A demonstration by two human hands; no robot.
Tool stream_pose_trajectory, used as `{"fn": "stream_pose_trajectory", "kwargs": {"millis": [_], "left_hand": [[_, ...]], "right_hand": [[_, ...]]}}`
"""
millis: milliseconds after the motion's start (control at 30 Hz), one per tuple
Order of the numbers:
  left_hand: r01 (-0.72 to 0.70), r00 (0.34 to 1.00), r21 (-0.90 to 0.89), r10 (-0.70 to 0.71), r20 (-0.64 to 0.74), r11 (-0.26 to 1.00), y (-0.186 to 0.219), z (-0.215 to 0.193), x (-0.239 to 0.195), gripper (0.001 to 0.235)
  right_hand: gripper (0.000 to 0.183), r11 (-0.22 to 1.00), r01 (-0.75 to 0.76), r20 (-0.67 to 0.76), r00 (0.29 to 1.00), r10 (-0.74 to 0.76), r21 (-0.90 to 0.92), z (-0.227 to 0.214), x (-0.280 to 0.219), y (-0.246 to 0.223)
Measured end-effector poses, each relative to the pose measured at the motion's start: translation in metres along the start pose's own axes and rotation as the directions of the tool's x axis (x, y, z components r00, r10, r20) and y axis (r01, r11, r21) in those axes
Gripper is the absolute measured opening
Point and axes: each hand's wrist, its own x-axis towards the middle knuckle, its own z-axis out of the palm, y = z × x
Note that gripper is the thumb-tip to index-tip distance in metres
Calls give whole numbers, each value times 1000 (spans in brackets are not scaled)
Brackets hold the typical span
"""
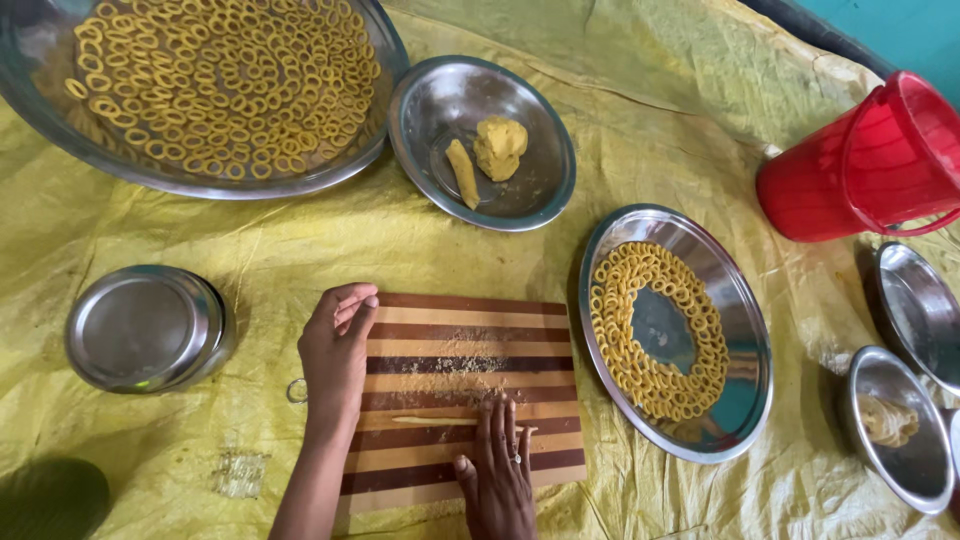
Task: The person rolls small pieces of dough into thin strips on a wooden board, then joins the ends to form rings. The rings are placed into a metal tray. The process is repeated with additional dough pieces.
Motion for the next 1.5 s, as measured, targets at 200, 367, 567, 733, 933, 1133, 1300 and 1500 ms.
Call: {"fn": "stream_pose_trajectory", "kwargs": {"millis": [200,367,567,733,933,1133,1300,1500], "left_hand": [[10,999,-117,-6,37,993,0,3,-3,17],[80,996,-110,-76,40,991,3,4,0,17],[105,994,-128,-101,44,986,8,4,2,19],[100,994,-111,-95,51,989,14,3,2,19],[94,995,-118,-88,55,989,18,1,-1,21],[26,998,-146,-19,54,989,15,2,-2,18],[30,999,-120,-26,32,992,14,2,1,18],[63,997,-180,-54,54,982,19,3,-3,19]], "right_hand": [[72,1000,13,-44,999,-12,19,-1,46,-15],[72,990,37,-212,975,-66,-136,-7,154,-11],[80,999,-45,-187,982,41,-13,-21,257,-7],[79,999,34,-258,965,-40,-28,-25,242,-12],[75,989,142,-166,975,-146,-39,-23,148,-21],[73,981,195,-85,977,-195,-10,-24,68,-24],[68,974,171,-68,984,-162,150,-31,21,-31],[70,982,175,23,984,-177,66,-11,47,-70]]}}
